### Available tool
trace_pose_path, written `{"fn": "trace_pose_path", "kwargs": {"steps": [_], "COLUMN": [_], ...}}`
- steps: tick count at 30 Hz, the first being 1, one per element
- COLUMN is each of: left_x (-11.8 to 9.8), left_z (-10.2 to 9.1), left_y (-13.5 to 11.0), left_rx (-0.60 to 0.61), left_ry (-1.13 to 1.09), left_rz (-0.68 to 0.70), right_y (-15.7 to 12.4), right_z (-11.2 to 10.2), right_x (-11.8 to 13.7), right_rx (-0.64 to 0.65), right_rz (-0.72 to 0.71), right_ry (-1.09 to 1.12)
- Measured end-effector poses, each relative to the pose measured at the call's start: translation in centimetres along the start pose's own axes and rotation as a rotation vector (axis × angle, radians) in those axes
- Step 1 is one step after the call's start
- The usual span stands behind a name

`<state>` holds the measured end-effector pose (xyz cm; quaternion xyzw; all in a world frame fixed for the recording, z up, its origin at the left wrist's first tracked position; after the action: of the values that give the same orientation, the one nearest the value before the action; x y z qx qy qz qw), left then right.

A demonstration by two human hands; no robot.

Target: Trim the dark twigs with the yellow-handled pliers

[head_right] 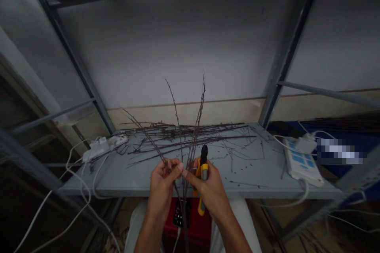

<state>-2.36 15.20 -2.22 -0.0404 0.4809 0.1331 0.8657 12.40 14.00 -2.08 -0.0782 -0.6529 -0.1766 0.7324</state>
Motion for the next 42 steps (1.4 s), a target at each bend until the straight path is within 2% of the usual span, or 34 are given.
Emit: {"fn": "trace_pose_path", "kwargs": {"steps": [3, 8, 17, 25, 34, 42], "left_x": [0.0, 0.1, 0.8, 0.9, 0.4, -0.4], "left_z": [-0.5, -0.6, -0.9, -0.6, -0.8, -1.7], "left_y": [0.2, 0.1, 0.3, 0.5, 0.7, 0.8], "left_rx": [-0.039, -0.034, -0.067, -0.044, -0.025, -0.142], "left_ry": [0.023, 0.02, -0.22, -0.308, -0.291, -0.194], "left_rz": [0.022, -0.02, -0.172, -0.217, -0.178, -0.115], "right_y": [-0.1, -0.6, -1.2, -1.3, -1.5, -2.4], "right_z": [0.1, 0.4, 1.1, 1.5, 1.5, 1.0], "right_x": [-0.2, -0.9, -1.7, -2.0, -2.5, -2.9], "right_rx": [0.028, 0.063, 0.089, 0.118, 0.127, 0.137], "right_rz": [-0.024, 0.027, 0.171, 0.181, 0.185, 0.201], "right_ry": [-0.014, -0.003, 0.12, 0.134, 0.068, -0.01]}}
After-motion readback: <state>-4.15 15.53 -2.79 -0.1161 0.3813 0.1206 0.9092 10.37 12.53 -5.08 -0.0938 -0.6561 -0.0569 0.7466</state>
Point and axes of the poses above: each hand's wrist, its own y-axis towards the middle knuckle, its own z-axis out of the palm, x = y × z, the point moved 7 cm from there along y, towards the middle knuckle, and after that the axes turned 12 degrees about -x, right-handed, at the moved point
